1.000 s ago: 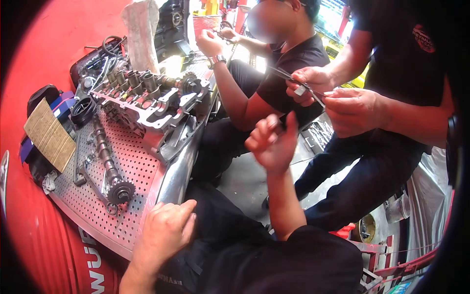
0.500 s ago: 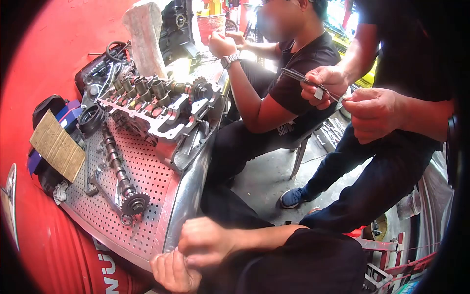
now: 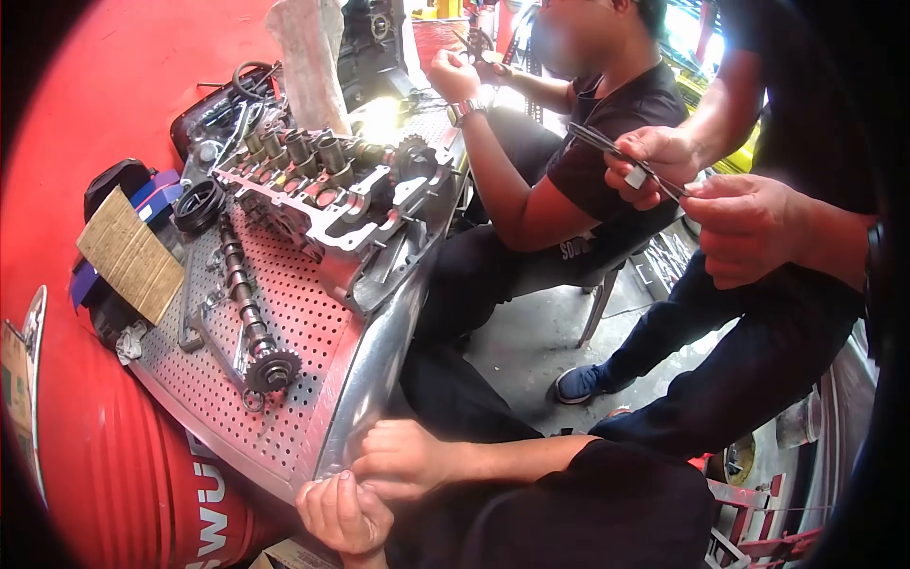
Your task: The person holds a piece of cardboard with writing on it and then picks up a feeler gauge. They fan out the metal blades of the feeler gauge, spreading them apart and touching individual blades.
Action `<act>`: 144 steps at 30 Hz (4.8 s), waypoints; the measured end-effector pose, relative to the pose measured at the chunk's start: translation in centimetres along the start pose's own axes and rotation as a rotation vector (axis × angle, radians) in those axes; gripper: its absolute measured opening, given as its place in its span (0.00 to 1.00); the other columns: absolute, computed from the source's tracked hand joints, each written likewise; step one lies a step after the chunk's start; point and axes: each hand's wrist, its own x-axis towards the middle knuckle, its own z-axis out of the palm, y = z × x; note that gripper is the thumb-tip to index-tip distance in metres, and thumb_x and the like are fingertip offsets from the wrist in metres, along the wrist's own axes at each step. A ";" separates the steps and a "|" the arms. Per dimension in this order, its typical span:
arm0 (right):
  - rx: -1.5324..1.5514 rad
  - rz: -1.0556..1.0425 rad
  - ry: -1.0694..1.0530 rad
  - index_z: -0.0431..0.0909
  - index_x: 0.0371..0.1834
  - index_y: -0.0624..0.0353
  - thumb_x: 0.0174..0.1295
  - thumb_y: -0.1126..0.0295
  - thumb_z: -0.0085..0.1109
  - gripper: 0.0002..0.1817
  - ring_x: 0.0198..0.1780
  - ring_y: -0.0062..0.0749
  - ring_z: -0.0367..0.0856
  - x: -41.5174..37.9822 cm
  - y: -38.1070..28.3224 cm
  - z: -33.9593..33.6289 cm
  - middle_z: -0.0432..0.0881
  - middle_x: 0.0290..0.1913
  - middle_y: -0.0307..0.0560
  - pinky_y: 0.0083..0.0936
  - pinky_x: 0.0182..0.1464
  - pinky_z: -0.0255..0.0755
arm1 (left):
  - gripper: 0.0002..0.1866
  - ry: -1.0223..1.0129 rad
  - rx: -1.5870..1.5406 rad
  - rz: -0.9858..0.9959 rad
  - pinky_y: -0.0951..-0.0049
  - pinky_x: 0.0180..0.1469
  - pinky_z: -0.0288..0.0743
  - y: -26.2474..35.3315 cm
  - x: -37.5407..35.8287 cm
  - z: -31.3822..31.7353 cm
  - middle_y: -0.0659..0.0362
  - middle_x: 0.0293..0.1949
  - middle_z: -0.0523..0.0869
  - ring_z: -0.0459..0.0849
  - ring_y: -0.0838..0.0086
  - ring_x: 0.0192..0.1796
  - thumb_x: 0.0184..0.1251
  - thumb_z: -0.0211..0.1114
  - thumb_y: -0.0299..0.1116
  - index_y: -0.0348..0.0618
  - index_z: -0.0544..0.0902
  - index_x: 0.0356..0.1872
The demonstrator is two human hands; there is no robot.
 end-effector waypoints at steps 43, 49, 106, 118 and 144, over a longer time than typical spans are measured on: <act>-0.232 -0.186 0.246 0.85 0.43 0.56 0.43 0.74 0.71 0.19 0.26 0.29 0.72 2.8 3.0 1.8 0.78 0.33 0.37 0.28 0.30 0.63 | 0.18 -0.041 -0.014 -0.090 0.65 0.39 0.75 -0.1 0.1 -0.6 0.59 0.33 0.82 0.80 0.68 0.30 0.55 0.62 0.23 0.40 0.80 0.49; -0.232 -0.253 0.275 0.85 0.43 0.55 0.46 0.69 0.71 0.18 0.28 0.28 0.71 2.3 3.4 1.8 0.78 0.35 0.37 0.28 0.32 0.64 | 0.18 -0.026 0.089 -0.116 0.62 0.39 0.75 0.7 0.2 -0.2 0.59 0.34 0.83 0.80 0.66 0.30 0.58 0.61 0.24 0.41 0.79 0.51; -0.121 -0.135 0.102 0.79 0.50 0.60 0.48 0.74 0.64 0.22 0.21 0.29 0.69 4.2 5.8 -1.7 0.78 0.28 0.39 0.27 0.25 0.63 | 0.38 0.017 0.282 -1.103 0.53 0.58 0.76 -37.0 16.2 8.4 0.37 0.51 0.86 0.85 0.46 0.55 0.68 0.65 0.37 0.46 0.59 0.76; -0.127 -0.145 0.127 0.82 0.45 0.62 0.46 0.75 0.66 0.19 0.21 0.29 0.71 4.6 5.6 -1.7 0.79 0.28 0.40 0.26 0.25 0.63 | 0.34 0.170 0.374 -1.104 0.54 0.54 0.78 -37.4 15.2 7.9 0.44 0.41 0.89 0.88 0.50 0.47 0.57 0.63 0.30 0.45 0.67 0.69; -0.164 -0.218 0.189 0.83 0.39 0.64 0.44 0.77 0.66 0.15 0.19 0.33 0.72 4.8 5.5 -1.6 0.78 0.24 0.42 0.29 0.23 0.61 | 0.09 -0.177 0.109 0.824 0.76 0.35 0.73 -9.0 28.6 -12.1 0.53 0.31 0.82 0.78 0.74 0.30 0.69 0.55 0.26 0.29 0.80 0.40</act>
